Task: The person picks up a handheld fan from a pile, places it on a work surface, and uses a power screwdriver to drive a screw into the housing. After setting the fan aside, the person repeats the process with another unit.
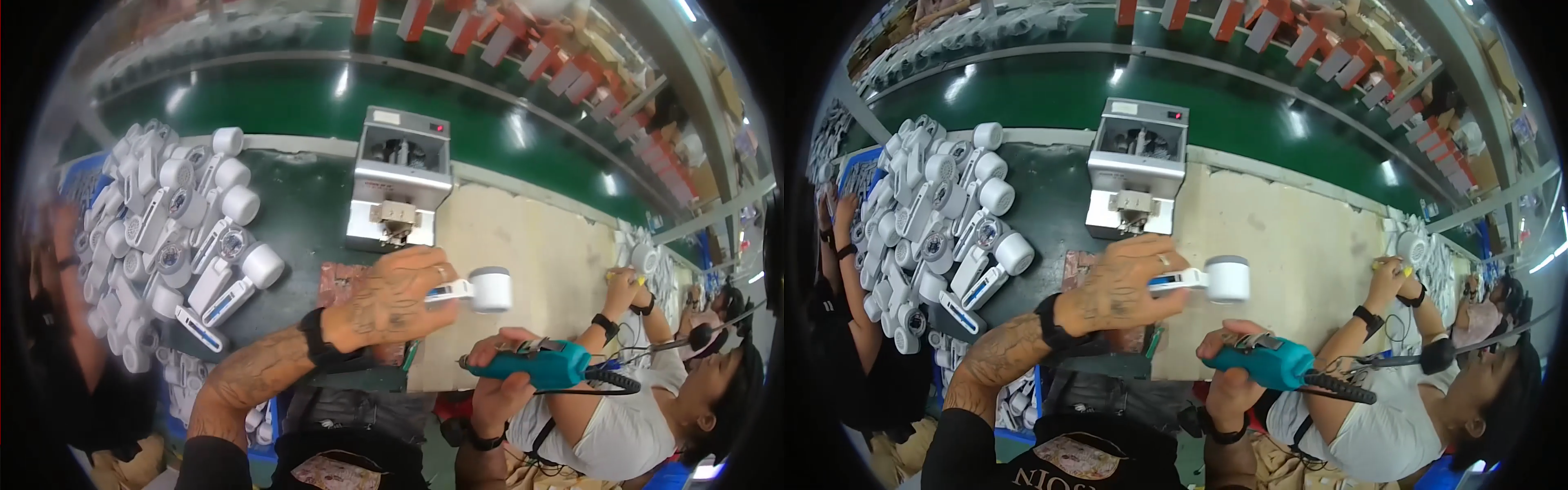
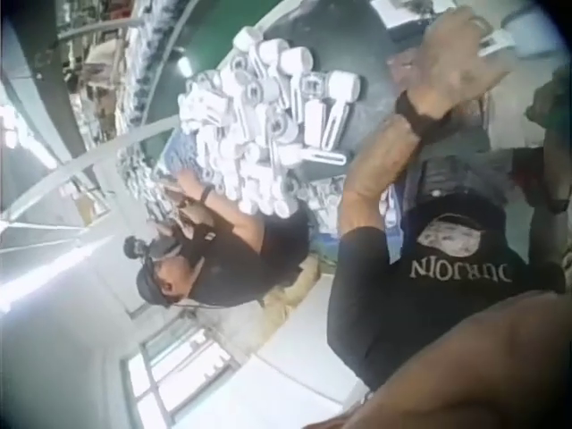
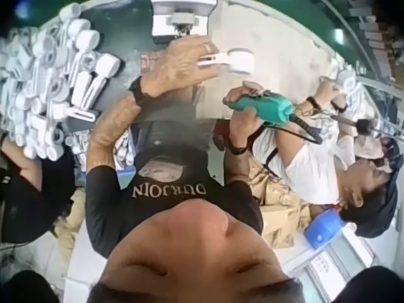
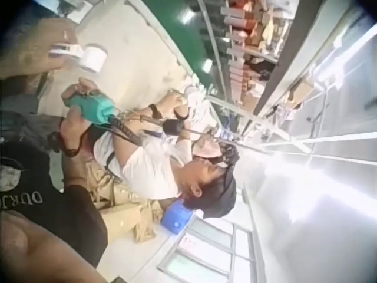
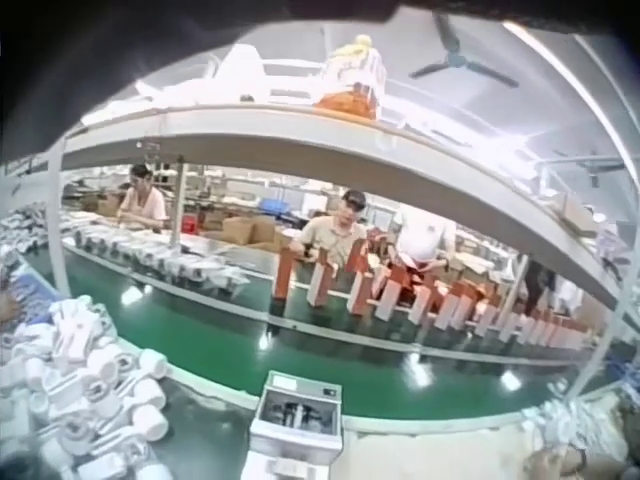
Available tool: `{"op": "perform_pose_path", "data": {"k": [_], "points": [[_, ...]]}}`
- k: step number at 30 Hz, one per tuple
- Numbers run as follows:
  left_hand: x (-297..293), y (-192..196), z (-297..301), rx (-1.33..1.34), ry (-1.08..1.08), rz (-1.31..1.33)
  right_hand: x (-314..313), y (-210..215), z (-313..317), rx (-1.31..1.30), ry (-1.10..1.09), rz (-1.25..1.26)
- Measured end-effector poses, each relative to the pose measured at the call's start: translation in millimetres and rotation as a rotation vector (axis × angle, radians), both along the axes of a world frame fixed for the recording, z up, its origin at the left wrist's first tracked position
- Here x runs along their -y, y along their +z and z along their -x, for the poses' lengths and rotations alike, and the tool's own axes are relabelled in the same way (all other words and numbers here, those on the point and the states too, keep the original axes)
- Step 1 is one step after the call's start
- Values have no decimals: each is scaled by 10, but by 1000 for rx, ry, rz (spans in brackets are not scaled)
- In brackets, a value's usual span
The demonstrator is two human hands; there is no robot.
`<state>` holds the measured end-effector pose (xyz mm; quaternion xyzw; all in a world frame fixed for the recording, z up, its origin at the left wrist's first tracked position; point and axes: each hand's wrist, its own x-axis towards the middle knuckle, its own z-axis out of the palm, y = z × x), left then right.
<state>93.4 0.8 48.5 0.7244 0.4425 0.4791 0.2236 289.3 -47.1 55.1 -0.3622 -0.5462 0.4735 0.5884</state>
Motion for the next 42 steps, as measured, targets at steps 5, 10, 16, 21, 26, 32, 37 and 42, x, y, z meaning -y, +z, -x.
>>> {"op": "perform_pose_path", "data": {"k": [5,10,16,21,26,32,37,42], "points": [[226,-27,420,-209,-84,209,-104,165,167,-11,45,0],[282,-370,625,-221,-84,161,-465,326,616,-114,212,-61],[325,-461,704,-241,-123,42,-997,344,1186,-137,220,-166],[311,-489,725,-215,-69,98,-1214,237,1517,-47,234,-203],[268,-474,695,-224,-75,69,-1246,123,1452,-59,316,-190],[333,-418,745,-239,-96,160,-1062,54,1446,-97,297,-54],[247,-393,675,-196,-117,122,-781,271,1015,-47,266,-131],[237,-422,714,-173,-128,168,-707,234,959,57,207,-105]]}}
